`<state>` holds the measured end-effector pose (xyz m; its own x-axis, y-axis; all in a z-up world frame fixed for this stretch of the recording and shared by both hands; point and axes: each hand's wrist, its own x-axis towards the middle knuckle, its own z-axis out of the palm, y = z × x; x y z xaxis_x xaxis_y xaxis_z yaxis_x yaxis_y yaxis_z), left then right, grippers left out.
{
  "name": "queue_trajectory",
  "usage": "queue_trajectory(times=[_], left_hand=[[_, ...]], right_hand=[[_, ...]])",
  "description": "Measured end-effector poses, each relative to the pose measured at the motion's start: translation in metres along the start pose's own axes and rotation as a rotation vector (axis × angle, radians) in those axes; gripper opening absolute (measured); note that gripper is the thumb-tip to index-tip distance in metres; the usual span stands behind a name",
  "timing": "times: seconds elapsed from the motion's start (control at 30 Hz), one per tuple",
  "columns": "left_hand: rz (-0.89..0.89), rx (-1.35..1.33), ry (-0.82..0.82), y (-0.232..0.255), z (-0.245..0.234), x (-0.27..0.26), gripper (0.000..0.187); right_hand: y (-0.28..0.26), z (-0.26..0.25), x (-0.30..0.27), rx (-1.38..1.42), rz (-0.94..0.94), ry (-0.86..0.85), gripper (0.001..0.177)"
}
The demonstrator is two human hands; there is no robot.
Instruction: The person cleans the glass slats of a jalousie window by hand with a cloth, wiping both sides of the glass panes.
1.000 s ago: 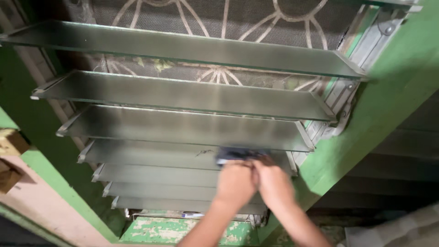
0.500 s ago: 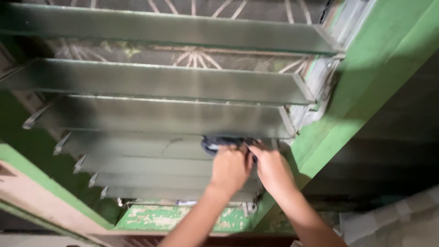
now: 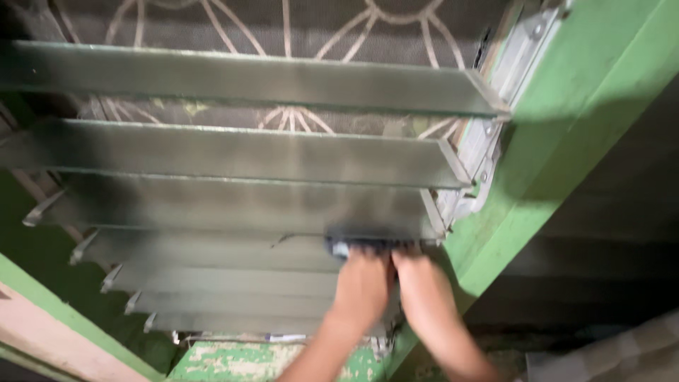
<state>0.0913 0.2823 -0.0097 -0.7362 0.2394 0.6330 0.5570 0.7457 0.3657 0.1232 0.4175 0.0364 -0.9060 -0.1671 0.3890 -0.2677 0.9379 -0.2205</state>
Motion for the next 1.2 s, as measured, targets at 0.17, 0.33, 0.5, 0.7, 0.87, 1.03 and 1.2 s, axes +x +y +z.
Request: queue_trajectory(times=[0.17, 0.33, 0.5, 0.7, 0.87, 1.03, 1.2], left_hand=[[-0.120, 0.040, -0.248, -0.016, 0.019, 0.015, 0.019], [0.075, -0.093, -0.387, -0.047, 0.015, 0.077, 0.021], [0.107, -0.231, -0.423, -0.013, -0.029, 0.039, 0.022], [0.144, -0.214, -0.422, 0.015, -0.047, 0.018, 0.021], [0.134, -0.139, -0.400, 0.024, -0.023, 0.044, 0.017], [0.275, -0.026, -0.419, 0.022, -0.020, 0.001, 0.016], [0.062, -0.467, -0.228, -0.011, -0.014, -0.123, 0.016]], right_hand=[[0.000, 0.013, 0.019, -0.249, -0.068, 0.051, 0.020], [0.007, 0.028, 0.050, -0.328, -0.017, 0.001, 0.022], [0.004, 0.003, -0.003, -0.275, -0.049, 0.034, 0.031], [0.005, -0.009, -0.042, -0.244, -0.089, 0.098, 0.046], [0.002, -0.019, -0.033, 0.007, 0.086, 0.074, 0.052], [-0.003, -0.039, -0.066, 0.242, 0.185, 0.158, 0.036], [0.006, -0.002, -0.108, 0.422, 0.379, 0.224, 0.034]])
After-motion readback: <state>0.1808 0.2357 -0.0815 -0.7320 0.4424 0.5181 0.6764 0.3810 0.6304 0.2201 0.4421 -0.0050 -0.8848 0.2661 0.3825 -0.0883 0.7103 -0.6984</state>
